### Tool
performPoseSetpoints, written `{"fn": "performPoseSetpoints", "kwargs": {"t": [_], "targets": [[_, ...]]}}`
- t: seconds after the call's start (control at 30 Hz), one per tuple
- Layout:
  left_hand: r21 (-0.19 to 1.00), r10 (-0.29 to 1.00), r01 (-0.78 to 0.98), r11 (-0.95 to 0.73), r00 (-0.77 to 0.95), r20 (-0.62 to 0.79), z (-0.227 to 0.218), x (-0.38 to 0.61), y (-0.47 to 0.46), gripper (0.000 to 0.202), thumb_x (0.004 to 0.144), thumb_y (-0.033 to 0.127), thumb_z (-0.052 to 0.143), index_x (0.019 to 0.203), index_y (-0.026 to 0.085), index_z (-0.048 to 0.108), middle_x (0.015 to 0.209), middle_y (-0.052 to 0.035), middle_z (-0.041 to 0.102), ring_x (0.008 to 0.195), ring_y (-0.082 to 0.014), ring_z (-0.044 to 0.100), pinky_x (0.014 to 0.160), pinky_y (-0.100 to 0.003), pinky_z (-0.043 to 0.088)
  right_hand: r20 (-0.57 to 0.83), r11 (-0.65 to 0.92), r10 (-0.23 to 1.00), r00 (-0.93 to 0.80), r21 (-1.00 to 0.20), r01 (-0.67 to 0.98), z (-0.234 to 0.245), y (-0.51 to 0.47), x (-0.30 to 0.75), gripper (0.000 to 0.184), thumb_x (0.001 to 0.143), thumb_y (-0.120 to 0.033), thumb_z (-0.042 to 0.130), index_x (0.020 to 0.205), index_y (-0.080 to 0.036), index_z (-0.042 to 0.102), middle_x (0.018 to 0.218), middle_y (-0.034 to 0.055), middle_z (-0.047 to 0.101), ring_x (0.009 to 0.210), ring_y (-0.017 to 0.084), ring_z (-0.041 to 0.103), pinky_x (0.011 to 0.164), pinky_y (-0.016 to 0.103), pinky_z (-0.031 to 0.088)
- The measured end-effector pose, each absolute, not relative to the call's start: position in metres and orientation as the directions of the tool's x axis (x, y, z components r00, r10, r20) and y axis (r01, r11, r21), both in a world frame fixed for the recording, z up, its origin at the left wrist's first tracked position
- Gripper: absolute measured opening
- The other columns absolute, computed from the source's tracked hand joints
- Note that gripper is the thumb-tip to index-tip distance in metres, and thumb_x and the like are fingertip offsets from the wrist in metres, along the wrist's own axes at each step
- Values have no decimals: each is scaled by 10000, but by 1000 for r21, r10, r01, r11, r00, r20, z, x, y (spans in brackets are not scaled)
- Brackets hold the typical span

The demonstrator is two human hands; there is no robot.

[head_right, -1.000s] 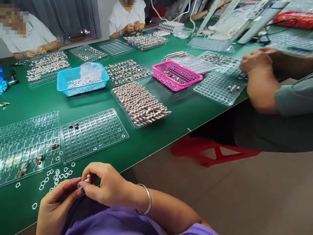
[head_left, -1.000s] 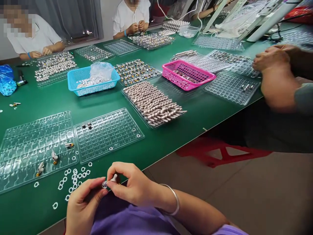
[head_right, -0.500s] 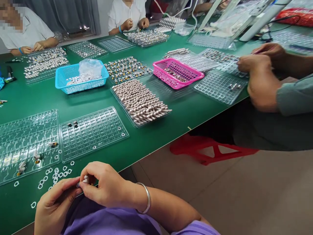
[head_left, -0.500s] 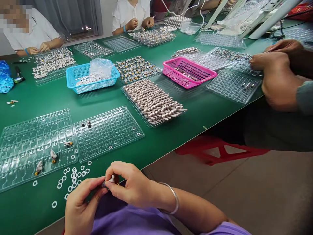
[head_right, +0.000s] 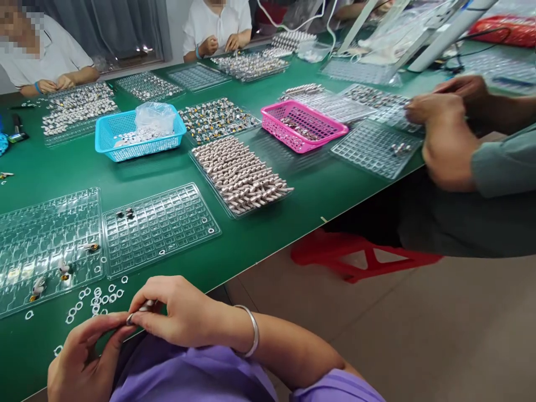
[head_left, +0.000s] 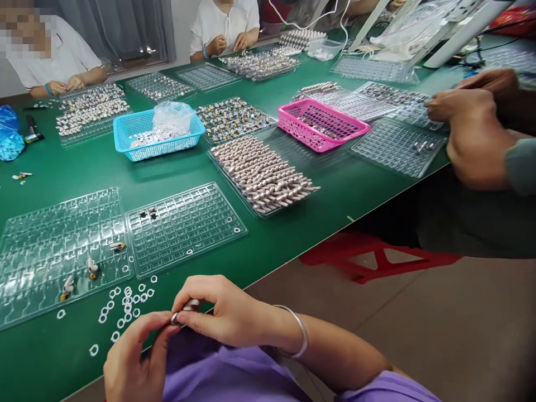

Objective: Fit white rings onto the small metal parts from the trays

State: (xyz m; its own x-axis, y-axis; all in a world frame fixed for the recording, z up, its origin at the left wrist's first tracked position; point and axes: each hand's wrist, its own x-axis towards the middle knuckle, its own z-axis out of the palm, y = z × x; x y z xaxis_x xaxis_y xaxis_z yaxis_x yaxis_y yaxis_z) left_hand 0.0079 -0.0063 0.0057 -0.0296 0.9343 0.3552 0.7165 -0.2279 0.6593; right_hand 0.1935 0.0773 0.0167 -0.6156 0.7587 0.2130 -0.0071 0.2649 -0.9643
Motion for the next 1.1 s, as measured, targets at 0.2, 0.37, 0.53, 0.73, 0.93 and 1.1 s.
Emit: {"fn": "performPoseSetpoints", "kwargs": {"t": [0.2,0.37,0.53,0.73,0.93,1.1], "targets": [[696,951,697,-170,-70,302,10,11,-7,134,852,233,657,971,289,630,815,46,770,720,-153,748,674,-203,575,133,161,759,-638,-987,-15,17,79,192,69,793,-198,675,768,-136,692,678,5,630,605,101,550,573,194,451],[761,943,633,-144,-146,300,15,14,-9,129,805,198,685,893,289,658,799,53,768,716,-151,739,692,-204,581,60,22,820,-570,-997,-73,10,71,184,63,749,-192,674,738,-130,683,684,3,627,603,94,533,571,196,440],[857,980,511,-70,-123,154,21,12,4,191,779,245,723,967,276,714,792,33,785,688,-165,752,655,-190,609,-149,-286,772,-618,-950,-128,5,72,183,218,751,-326,737,809,-124,678,637,-19,588,555,79,496,517,196,389],[925,990,376,52,-140,1,28,9,13,99,750,273,742,832,228,773,744,-12,786,627,-185,740,568,-194,608,-211,-451,647,-733,-881,-144,8,85,194,437,758,-540,726,887,-125,689,743,1,639,684,99,587,713,254,482],[933,991,357,49,-136,0,30,10,16,18,728,207,714,741,211,725,675,4,743,579,-147,705,536,-154,573,-221,-538,578,-785,-827,-164,2,86,193,496,756,-591,699,881,-112,662,726,1,642,634,82,603,664,231,495],[898,992,439,-41,-91,89,29,10,16,39,741,183,687,717,214,687,649,19,701,583,-135,663,541,-159,553,-265,-623,512,-817,-769,-142,-4,83,188,484,677,-534,790,853,-104,655,705,0,659,601,75,621,644,218,508]]}}
